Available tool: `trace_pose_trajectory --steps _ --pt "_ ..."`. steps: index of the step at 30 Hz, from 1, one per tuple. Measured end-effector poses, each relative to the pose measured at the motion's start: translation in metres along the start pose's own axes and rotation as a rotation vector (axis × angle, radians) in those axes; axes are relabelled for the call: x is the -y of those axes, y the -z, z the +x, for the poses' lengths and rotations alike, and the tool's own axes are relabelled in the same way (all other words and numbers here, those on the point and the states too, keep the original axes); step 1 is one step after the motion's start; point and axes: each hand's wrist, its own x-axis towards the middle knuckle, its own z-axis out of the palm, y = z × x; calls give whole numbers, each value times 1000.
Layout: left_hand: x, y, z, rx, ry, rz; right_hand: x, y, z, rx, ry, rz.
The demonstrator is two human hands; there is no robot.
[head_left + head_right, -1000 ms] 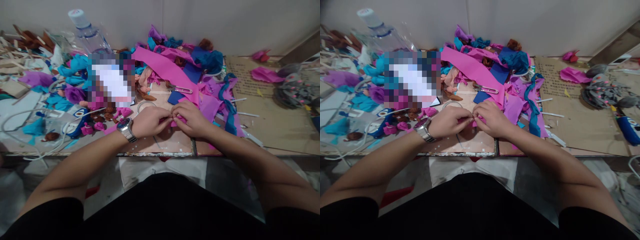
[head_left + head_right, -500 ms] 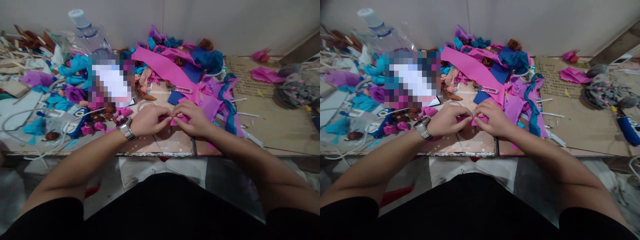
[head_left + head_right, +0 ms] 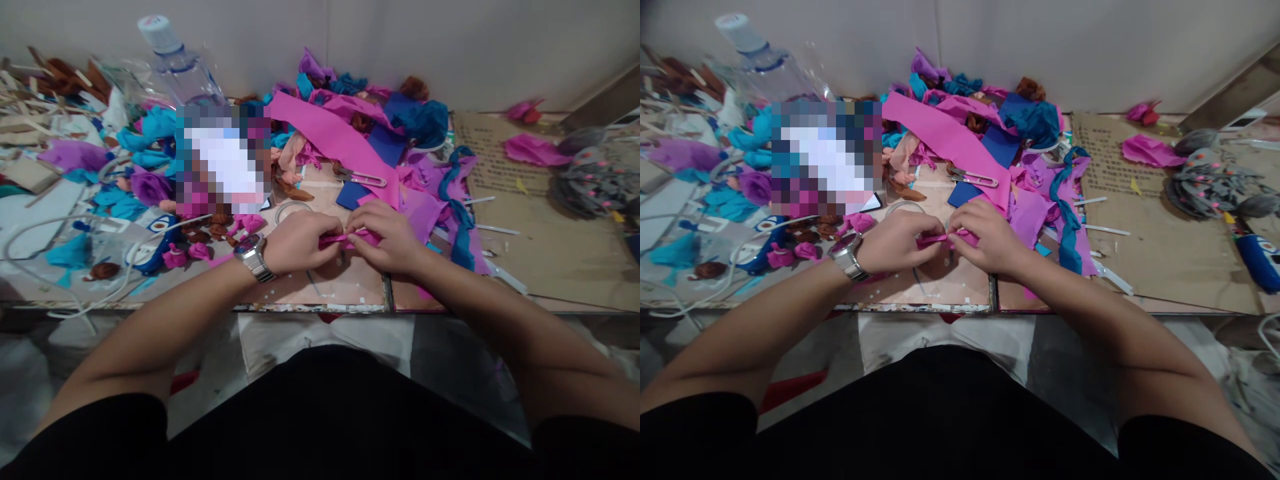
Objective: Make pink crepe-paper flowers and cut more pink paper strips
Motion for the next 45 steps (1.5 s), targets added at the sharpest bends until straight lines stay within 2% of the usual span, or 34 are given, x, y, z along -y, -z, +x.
trace_pose_trajectory --steps 12,22,31,36,41,45 --pt "-4 6 1 9 18 -216 1 1 0 1 12 -26" --pt "-2 -7 -2 -81 -121 29 4 2 1 6 -71 64" --pt "1 -7 -1 -73 -79 86 1 1 2 -52 6 -25" --pt "-1 -2 -1 -30 -46 21 -2 -2 1 -47 37 -46" --pt "-3 4 0 25 10 -77 -3 0 0 -11 26 -58" --pt "1 7 0 -12 52 -71 -2 10 0 110 -55 -77"
